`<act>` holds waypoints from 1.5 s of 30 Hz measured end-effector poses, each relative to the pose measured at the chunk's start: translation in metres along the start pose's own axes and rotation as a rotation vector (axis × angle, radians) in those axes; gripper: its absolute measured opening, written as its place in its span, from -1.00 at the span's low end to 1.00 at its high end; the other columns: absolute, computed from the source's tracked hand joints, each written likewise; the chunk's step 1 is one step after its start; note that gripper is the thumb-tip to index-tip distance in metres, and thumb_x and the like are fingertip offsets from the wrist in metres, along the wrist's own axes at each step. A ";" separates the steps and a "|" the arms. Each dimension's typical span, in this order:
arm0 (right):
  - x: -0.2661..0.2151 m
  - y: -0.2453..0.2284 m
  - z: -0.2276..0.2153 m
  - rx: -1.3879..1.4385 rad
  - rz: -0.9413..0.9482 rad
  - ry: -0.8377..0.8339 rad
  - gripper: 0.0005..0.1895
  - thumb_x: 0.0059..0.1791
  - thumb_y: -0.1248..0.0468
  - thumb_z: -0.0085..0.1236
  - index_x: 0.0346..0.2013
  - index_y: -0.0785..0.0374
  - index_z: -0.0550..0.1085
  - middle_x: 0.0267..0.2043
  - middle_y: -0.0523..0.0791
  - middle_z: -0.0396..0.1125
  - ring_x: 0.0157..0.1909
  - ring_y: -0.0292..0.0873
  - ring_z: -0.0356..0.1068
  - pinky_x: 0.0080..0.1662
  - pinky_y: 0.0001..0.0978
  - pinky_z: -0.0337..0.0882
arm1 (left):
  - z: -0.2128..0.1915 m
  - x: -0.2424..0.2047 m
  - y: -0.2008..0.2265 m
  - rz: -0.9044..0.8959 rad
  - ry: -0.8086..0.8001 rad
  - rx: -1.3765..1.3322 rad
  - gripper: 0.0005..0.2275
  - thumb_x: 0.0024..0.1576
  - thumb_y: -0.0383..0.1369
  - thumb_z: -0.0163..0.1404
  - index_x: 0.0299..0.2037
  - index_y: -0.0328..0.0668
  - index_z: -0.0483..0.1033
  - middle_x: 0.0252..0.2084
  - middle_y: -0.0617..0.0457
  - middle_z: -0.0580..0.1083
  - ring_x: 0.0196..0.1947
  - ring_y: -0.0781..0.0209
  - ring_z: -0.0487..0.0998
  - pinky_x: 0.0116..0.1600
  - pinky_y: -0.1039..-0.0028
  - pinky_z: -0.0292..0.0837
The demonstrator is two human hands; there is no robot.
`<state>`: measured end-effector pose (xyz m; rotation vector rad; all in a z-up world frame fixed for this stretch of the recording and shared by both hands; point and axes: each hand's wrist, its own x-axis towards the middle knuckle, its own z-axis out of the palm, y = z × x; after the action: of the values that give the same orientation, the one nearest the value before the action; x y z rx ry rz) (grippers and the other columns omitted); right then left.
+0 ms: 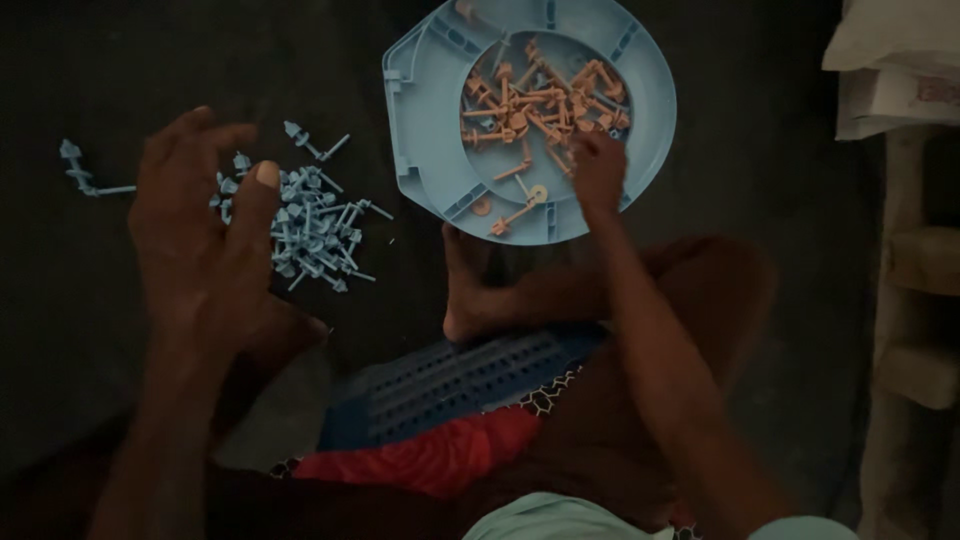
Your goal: The person sits on the floor and assembles small plastic components by hand. They pick up a grey piece and an orange piece, fit them together, and place the finished assembly into a blue plastic container. The process is repeated continuously.
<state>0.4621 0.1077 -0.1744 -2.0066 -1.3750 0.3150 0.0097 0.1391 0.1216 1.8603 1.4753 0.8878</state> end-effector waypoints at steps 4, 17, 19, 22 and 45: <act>0.013 0.024 -0.024 0.466 0.662 0.185 -0.82 0.07 0.40 -0.04 -0.18 0.38 0.54 -0.27 0.00 0.46 -0.29 -0.08 0.42 -0.21 -0.19 0.43 | -0.002 0.003 0.004 0.013 -0.014 0.063 -0.70 0.36 -0.27 -0.03 0.11 -0.39 0.47 0.26 -0.42 0.38 0.33 -0.28 0.38 0.24 0.00 0.36; -0.012 -0.001 0.010 -0.328 -0.041 -0.539 -0.50 0.14 0.33 -0.13 0.40 0.19 0.38 0.09 0.18 0.38 0.05 0.28 0.38 0.12 0.14 0.35 | 0.002 0.005 0.001 -0.006 -0.020 0.131 -0.74 0.33 -0.32 -0.02 0.10 -0.37 0.47 0.23 -0.37 0.40 0.30 -0.21 0.41 0.13 0.11 0.41; -0.018 -0.011 0.000 -0.329 -0.064 -0.530 -0.59 0.12 0.33 -0.08 0.25 0.15 0.48 0.09 0.11 0.41 0.09 0.23 0.39 0.10 0.10 0.38 | 0.003 0.005 0.002 -0.014 -0.033 0.162 -0.75 0.31 -0.35 -0.01 0.08 -0.39 0.47 0.21 -0.38 0.40 0.30 -0.23 0.40 0.07 0.13 0.42; -0.011 -0.019 -0.015 -0.401 -0.108 -0.446 -0.73 0.09 0.22 0.08 0.06 0.19 0.55 0.09 0.05 0.43 0.12 0.18 0.39 0.12 0.07 0.38 | 0.003 0.004 0.004 -0.035 -0.045 0.200 -0.75 0.29 -0.37 0.00 0.09 -0.39 0.48 0.23 -0.39 0.39 0.27 -0.23 0.40 0.07 0.12 0.41; 0.026 -0.027 -0.033 0.269 0.355 -0.249 -0.52 -0.01 0.49 -0.08 0.21 0.25 0.45 0.08 0.00 0.39 -0.03 -0.06 0.41 -0.07 -0.32 0.41 | 0.004 0.005 -0.004 -0.049 -0.029 0.144 -0.68 0.33 -0.25 -0.01 0.14 -0.34 0.47 0.30 -0.41 0.33 0.29 -0.27 0.38 0.18 0.03 0.38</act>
<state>0.4708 0.1237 -0.1277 -2.0222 -1.0418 0.8870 0.0113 0.1443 0.1166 1.9224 1.5966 0.7464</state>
